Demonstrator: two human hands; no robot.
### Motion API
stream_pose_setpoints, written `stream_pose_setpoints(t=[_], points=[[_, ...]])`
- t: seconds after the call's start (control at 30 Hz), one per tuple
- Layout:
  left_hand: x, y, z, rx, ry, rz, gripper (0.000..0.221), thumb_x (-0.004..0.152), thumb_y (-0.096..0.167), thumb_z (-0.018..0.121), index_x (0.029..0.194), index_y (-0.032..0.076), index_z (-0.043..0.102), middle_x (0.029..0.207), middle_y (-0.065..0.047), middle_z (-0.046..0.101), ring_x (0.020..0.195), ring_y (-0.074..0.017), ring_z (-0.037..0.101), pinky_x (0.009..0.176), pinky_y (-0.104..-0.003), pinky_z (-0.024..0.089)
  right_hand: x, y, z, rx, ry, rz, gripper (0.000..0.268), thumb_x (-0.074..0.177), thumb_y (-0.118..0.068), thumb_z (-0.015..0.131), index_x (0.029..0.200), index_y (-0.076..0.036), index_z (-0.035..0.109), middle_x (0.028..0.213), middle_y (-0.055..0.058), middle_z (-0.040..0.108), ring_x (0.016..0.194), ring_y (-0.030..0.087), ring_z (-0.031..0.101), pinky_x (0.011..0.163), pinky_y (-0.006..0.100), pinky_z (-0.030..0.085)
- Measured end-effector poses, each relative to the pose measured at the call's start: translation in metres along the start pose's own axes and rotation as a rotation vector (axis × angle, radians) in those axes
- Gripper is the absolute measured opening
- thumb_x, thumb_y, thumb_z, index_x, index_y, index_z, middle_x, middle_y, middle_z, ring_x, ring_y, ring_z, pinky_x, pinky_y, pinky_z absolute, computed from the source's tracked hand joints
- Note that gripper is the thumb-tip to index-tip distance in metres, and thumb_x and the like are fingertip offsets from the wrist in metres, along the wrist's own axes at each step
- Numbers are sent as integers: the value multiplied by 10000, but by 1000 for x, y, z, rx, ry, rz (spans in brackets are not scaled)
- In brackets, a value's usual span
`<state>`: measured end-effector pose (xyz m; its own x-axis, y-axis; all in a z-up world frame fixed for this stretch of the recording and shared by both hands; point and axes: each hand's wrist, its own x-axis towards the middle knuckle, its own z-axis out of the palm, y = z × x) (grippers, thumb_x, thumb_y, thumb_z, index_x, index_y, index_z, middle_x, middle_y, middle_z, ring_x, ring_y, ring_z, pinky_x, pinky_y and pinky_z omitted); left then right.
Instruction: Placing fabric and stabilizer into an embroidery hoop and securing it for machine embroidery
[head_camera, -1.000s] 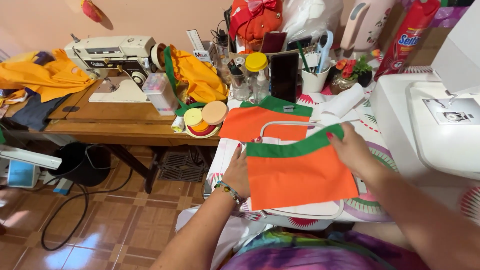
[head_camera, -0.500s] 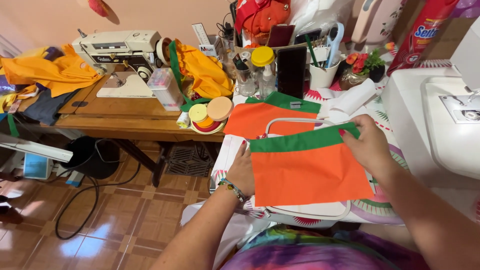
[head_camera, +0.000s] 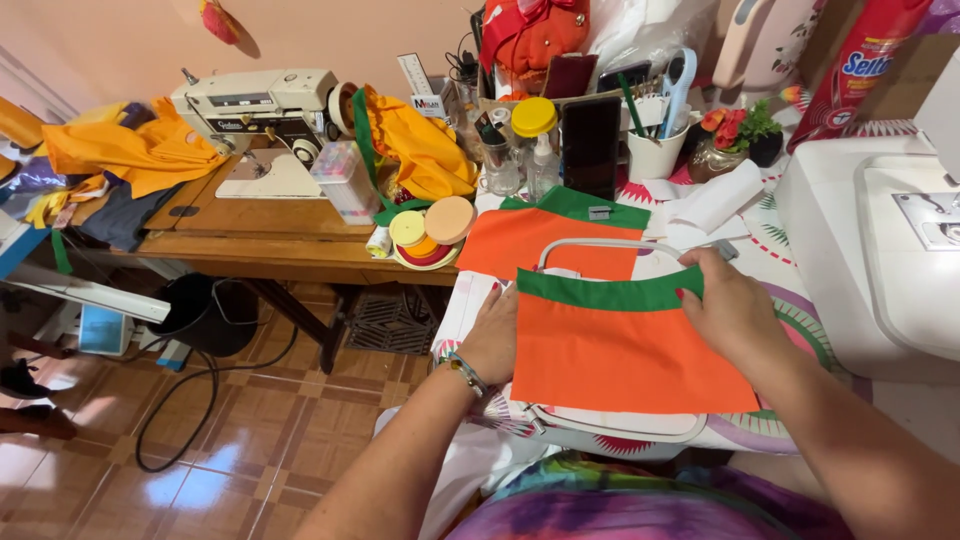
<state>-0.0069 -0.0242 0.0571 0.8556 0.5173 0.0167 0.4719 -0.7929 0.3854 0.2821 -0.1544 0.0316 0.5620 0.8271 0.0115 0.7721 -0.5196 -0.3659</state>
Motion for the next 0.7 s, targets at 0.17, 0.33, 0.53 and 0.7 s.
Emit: stream_pose_setpoints(t=[0.17, 0.33, 0.53, 0.7], points=[[32, -37, 29, -699, 312, 175, 261, 1018, 173, 599, 1178, 73, 780, 1228, -134, 693, 1224, -317, 623, 1051, -430, 529, 12, 17, 23, -120, 54, -78, 393, 973, -264, 567, 1363, -263, 514, 1224, 136, 717, 1106, 384, 728, 1022, 471, 521], [69, -118, 81, -788, 328, -51, 422, 1035, 347, 518, 1058, 0, 757, 1022, -199, 701, 1042, -343, 664, 937, -470, 534, 12, 18, 25, -95, 73, -73, 315, 984, -275, 554, 1299, -282, 544, 1194, 128, 726, 1100, 371, 731, 1027, 441, 505], [68, -77, 48, -613, 298, -365, 262, 892, 331, 745, 991, 88, 759, 837, -101, 739, 878, -287, 735, 731, -390, 583, 10, 21, 24, -55, 83, -73, 239, 984, -326, 568, 1217, -276, 591, 1147, 104, 733, 1091, 346, 734, 1026, 424, 493], [71, -62, 39, -421, 279, -475, 255, 948, 345, 643, 857, 138, 525, 742, -46, 617, 701, -265, 609, 633, -412, 435, 1, 5, 4, 126, 66, -31, 195, 951, -177, 588, 1138, -172, 642, 1173, 68, 699, 1009, 322, 686, 828, 489, 518]])
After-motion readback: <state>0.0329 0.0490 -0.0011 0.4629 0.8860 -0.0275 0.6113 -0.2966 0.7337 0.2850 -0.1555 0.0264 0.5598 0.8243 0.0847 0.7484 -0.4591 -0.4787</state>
